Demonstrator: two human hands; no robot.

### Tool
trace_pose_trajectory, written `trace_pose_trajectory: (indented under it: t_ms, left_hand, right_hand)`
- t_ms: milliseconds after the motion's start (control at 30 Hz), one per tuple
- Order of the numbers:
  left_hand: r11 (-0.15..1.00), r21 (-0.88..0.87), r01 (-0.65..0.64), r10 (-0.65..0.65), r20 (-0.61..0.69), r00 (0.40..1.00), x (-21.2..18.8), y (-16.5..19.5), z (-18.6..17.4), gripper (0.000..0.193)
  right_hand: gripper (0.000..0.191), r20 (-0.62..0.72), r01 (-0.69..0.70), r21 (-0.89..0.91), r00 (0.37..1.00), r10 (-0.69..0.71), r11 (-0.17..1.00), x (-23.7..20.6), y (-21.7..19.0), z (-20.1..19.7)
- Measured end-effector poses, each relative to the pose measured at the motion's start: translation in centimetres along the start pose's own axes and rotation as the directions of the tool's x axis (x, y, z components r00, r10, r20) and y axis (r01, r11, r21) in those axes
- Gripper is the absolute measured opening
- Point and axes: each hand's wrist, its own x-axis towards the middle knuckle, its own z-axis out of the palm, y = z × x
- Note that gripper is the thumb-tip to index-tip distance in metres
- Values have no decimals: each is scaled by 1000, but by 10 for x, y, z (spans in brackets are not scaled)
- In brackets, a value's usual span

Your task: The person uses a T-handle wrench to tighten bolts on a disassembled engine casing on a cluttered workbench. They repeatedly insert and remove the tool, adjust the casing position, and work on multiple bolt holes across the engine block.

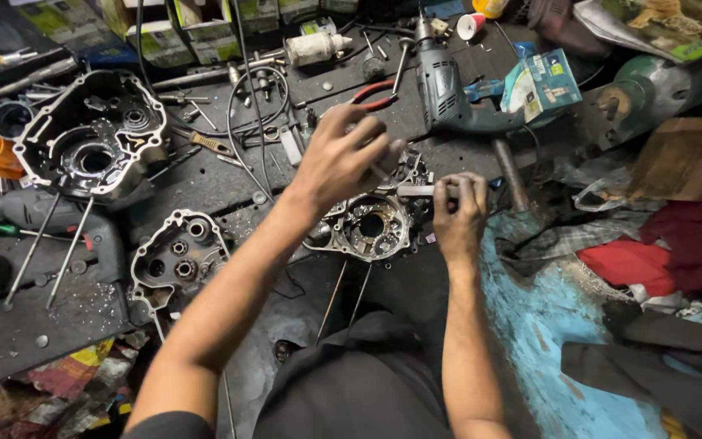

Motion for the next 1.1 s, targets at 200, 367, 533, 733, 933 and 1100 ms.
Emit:
trace_pose_trajectory:
  t_ms: [200, 367, 533, 733, 933, 1100]
  left_hand:
    - [843, -533, 77, -283, -317, 905, -18, 16, 16, 26]
    - [-84, -961, 263, -663, 250, 705, -22, 7, 44, 39]
    - [-137, -659, 739, -127, 752, 647, -6, -29, 27, 52]
    - [447, -417, 791, 45, 894, 445, 33, -46, 2, 50]
    - [997, -51, 54, -7, 658, 753, 42, -24, -5, 29]
    - [999, 36, -17, 8, 229, 973, 0, 13, -5, 32]
  right_hand:
    - [13, -38, 43, -113, 998, -48, 993, 5, -7, -1]
    - [14, -12, 45, -117, 999, -47, 992, 4, -8, -1]
    - [17, -18, 63, -117, 998, -66, 991, 2, -7, -3]
    - [18, -16, 56, -67, 998, -58, 996, 0, -4, -3]
    - [17, -20, 72, -91, 997, -74, 993, 1, 0, 0]
    - [17, -29, 78, -94, 996, -81, 992, 1, 1, 0]
